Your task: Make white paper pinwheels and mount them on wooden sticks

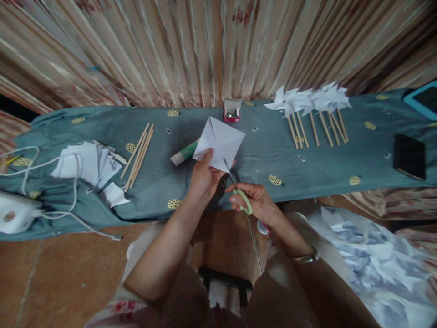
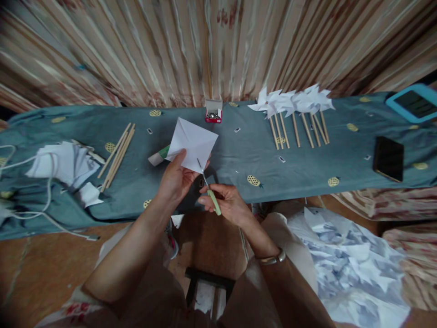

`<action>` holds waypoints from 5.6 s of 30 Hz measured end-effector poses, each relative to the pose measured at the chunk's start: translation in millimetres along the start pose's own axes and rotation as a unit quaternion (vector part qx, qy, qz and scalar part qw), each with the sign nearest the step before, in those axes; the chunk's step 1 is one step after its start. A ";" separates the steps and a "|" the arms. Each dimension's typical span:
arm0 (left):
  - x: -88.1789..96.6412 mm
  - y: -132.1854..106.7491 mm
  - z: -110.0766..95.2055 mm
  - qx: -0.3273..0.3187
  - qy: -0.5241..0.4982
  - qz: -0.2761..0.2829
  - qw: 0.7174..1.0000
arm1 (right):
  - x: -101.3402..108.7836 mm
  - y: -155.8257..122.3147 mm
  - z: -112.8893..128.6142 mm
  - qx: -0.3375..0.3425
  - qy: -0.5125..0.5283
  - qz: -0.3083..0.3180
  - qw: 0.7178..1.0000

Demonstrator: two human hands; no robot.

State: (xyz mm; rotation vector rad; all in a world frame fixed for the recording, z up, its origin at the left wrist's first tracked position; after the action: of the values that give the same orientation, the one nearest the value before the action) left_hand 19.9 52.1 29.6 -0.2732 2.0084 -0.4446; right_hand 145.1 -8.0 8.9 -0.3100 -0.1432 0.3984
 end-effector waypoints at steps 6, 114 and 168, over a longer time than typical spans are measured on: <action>3.4 -1.8 5.9 0.012 0.022 -0.002 1.000 | -0.8 -0.3 6.5 -0.033 0.044 -0.027 0.998; 7.3 -20.8 16.9 0.132 0.099 0.148 0.975 | 51.5 0.0 -1.5 0.013 0.077 -0.330 0.941; 11.9 11.6 -7.0 -0.123 0.209 0.106 0.964 | 25.2 -12.7 9.6 -0.016 -0.035 0.027 0.999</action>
State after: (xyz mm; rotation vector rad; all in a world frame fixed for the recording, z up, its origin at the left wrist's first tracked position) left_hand 8.2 59.4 18.0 -0.1178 2.4821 -0.1177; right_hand 170.8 -6.5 24.0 -0.3321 -0.2104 0.4605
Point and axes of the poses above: each hand's wrist, its own y-axis towards the middle knuckle, its own x-axis out of the back of the hand, z = x × y, the point moved 4 cm from there along y, towards the middle knuckle, and after that the axes turned 15 degrees about -y, right-handed, at the moved point
